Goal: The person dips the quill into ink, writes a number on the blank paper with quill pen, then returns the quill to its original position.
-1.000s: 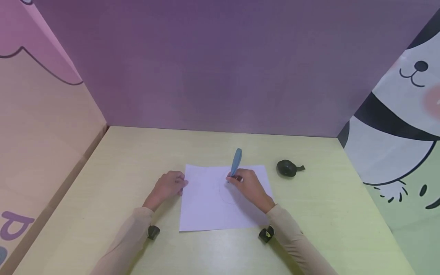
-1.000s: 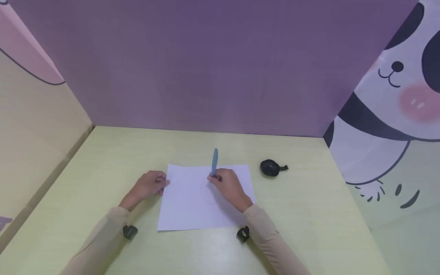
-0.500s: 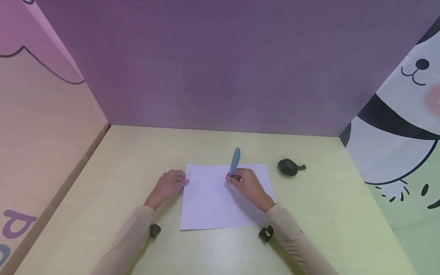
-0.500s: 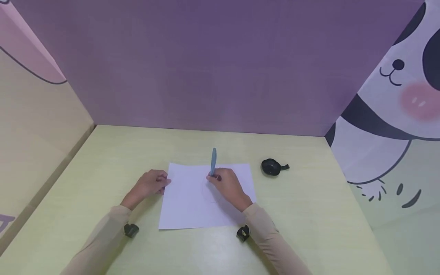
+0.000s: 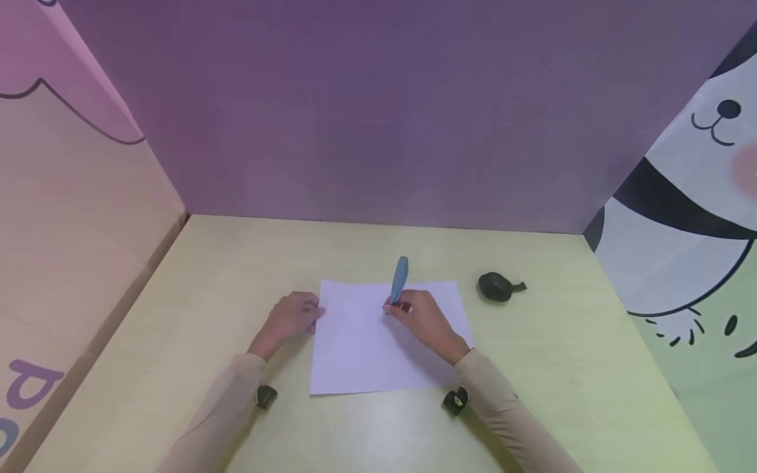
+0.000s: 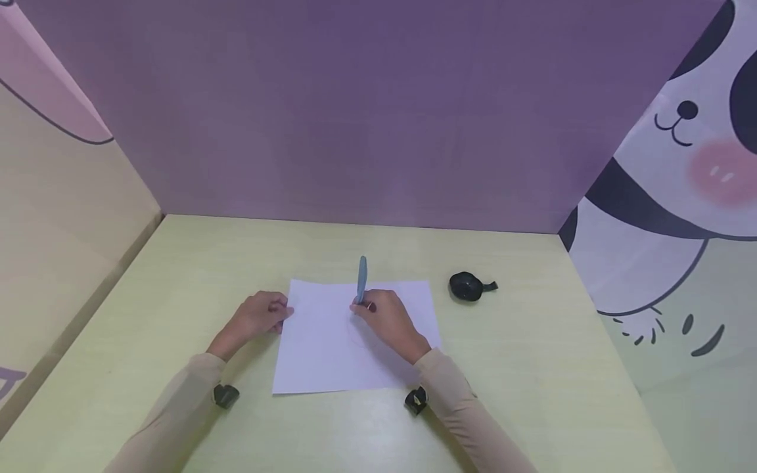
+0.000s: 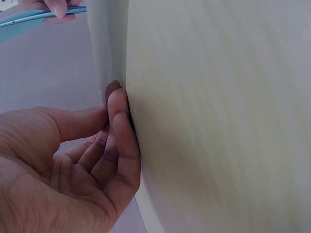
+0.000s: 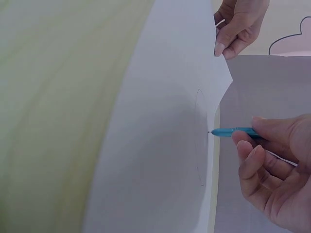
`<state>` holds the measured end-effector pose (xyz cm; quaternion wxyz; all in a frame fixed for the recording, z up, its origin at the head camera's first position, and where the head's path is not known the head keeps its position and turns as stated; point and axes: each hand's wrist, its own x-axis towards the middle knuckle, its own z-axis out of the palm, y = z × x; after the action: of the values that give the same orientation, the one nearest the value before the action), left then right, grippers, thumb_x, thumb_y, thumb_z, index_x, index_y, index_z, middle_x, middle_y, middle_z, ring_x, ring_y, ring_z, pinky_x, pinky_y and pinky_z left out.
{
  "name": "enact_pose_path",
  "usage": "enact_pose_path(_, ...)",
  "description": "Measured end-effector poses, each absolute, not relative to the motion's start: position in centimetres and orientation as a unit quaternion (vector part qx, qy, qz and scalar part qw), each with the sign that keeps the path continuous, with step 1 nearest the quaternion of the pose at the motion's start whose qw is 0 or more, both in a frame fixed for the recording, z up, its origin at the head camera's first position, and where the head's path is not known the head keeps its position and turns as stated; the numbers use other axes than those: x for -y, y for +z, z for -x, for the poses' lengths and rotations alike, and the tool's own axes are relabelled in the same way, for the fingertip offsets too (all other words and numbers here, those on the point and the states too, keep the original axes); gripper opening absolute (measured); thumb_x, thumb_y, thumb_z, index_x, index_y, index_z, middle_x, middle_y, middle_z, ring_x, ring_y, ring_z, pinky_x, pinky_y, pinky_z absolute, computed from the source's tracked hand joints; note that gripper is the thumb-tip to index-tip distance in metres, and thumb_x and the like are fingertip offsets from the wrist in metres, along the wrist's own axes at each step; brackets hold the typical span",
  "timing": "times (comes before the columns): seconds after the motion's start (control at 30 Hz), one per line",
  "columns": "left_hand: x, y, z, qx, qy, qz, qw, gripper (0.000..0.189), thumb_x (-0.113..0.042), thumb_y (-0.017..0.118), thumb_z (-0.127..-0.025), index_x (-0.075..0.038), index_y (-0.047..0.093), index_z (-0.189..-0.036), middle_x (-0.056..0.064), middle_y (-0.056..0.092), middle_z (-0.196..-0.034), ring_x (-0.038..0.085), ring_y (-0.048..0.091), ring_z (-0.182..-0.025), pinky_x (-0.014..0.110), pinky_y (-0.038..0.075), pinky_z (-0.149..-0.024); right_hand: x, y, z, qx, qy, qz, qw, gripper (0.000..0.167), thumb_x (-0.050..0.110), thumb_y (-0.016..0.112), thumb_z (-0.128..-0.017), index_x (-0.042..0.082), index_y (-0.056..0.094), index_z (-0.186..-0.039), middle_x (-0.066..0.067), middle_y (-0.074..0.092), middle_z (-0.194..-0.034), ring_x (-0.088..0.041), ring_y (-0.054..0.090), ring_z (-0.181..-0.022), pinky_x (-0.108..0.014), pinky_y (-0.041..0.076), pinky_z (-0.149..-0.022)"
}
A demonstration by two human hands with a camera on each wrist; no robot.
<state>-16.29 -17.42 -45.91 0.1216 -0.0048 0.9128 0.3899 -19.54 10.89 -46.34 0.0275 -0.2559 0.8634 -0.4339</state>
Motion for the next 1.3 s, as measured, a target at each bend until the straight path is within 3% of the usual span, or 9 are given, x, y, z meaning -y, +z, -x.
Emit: enact_pose_path(1.3,17.26,-45.84,16.25,-0.917,0.381,0.005,0.116,0.015,-0.015,0.064,-0.103,-0.002,0.068,-0.097,0.004,0.070,-0.071,0.016,0.062,-0.067,0.029,0.044,-0.067,-10.55,-46.54,18.87,-0.861,-0.418,0.288,0.035,0.010,0.013,0.074,-0.098,0.006,0.080,-0.100,-0.002,0.078,-0.088,-0.005,0.059,-0.072,-0.020,0.047,-0.065)
